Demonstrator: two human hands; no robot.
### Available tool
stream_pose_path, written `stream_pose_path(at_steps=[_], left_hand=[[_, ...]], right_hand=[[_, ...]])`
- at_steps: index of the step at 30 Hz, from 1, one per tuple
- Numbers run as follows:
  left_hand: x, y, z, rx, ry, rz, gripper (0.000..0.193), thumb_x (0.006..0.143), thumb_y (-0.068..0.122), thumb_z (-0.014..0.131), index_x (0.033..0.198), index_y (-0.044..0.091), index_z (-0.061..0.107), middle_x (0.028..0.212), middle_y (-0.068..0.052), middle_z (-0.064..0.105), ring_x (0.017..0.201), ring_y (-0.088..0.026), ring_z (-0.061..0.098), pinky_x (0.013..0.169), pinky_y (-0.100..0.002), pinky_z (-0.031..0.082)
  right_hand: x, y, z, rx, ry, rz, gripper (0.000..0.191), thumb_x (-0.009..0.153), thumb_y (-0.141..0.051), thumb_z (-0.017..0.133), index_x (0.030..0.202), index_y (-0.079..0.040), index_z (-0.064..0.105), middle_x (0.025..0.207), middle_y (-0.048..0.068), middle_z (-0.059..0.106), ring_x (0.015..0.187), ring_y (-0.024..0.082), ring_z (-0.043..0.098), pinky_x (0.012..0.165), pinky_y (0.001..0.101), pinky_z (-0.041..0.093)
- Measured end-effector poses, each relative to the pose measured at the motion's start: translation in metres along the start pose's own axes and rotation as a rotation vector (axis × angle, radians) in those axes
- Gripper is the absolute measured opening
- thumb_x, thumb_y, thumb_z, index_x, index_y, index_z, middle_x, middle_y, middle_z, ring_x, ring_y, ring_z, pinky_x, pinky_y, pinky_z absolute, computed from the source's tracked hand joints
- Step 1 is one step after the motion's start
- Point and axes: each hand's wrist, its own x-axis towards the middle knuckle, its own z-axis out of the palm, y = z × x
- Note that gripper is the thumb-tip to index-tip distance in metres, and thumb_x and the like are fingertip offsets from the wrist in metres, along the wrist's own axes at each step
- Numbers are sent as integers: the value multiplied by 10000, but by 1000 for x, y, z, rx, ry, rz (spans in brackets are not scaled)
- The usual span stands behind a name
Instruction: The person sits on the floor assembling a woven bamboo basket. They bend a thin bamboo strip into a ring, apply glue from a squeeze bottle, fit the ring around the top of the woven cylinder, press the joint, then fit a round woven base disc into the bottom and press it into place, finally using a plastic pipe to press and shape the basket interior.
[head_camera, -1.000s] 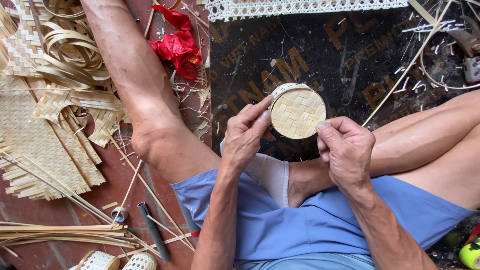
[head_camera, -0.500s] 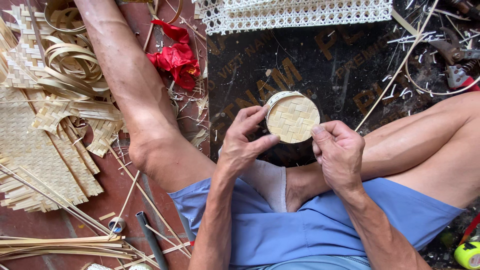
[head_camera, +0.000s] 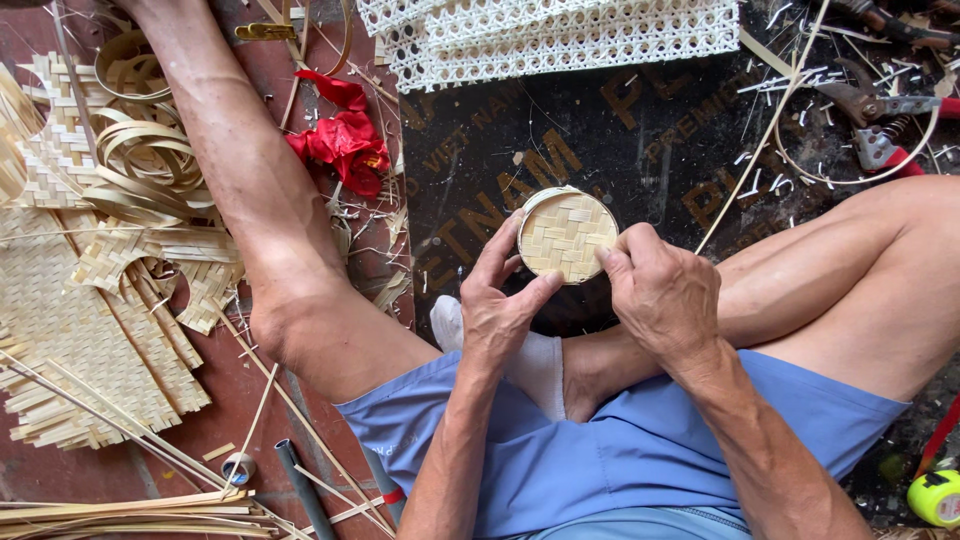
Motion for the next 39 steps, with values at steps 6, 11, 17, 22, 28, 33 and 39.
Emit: stream_pose_path(at_steps=[6, 11, 17, 22, 28, 33, 39], left_hand=[[-1, 11, 11, -89, 38, -61, 699, 876, 56, 761, 1509, -6, 470, 1502, -136, 549, 1311, -224, 613, 1099, -372, 548], [-1, 17, 20, -142, 89, -140, 652, 880, 12, 699, 1483, -8, 454, 1438, -134, 556, 1270, -218, 622, 1024, -340, 591], [5, 21, 26, -178, 131, -142, 611, 879, 5, 692, 1446, -15, 465, 1456, -126, 526, 1248, -202, 619, 981, -321, 602], [12, 23, 19, -108, 103, -219, 613, 845, -15, 691, 1427, -21, 499, 1452, -122, 553, 1224, -206, 636, 941, -324, 607], [7, 19, 25, -262, 102, -194, 646, 933, -28, 627, 1546, -9, 427, 1539, -134, 520, 1305, -200, 597, 1049, -323, 551], [13, 17, 23, -213, 84, -224, 675, 893, 7, 640, 1537, 0, 436, 1515, -150, 543, 1311, -227, 599, 1086, -344, 527], [32, 4, 34, -1, 132, -112, 564, 933, 156, 747, 1437, -22, 566, 1515, -184, 556, 1462, -252, 475, 1203, -368, 378]], right_hand=[[10, 10, -8, -51, -161, -26, 310, 957, -320, 752, 819, -80, 610, 670, 96, 686, 550, 279, 662, 498, 424, 496], [30, 25, -2, 543, -316, 278, 475, 875, -231, 786, 1249, -34, 570, 1027, 72, 691, 741, 154, 743, 537, 314, 610], [37, 22, 7, 778, -440, 427, 610, 849, -200, 748, 1405, -33, 562, 1131, 153, 757, 842, 141, 737, 623, 293, 634], [48, 33, 5, 601, -360, 116, 577, 883, -212, 769, 1378, 30, 597, 1340, 133, 676, 1140, 161, 662, 904, 295, 563], [49, 41, 19, 878, -437, 240, 578, 932, -212, 702, 1452, -13, 548, 1487, 123, 602, 1291, 134, 572, 1060, 268, 472], [47, 42, 23, 947, -437, 315, 567, 911, -172, 714, 1439, -22, 571, 1493, 125, 603, 1278, 136, 584, 1058, 272, 486], [42, 31, 30, 1127, -421, 319, 584, 939, -202, 702, 1473, -18, 552, 1398, 134, 657, 1198, 132, 618, 1016, 269, 509]])
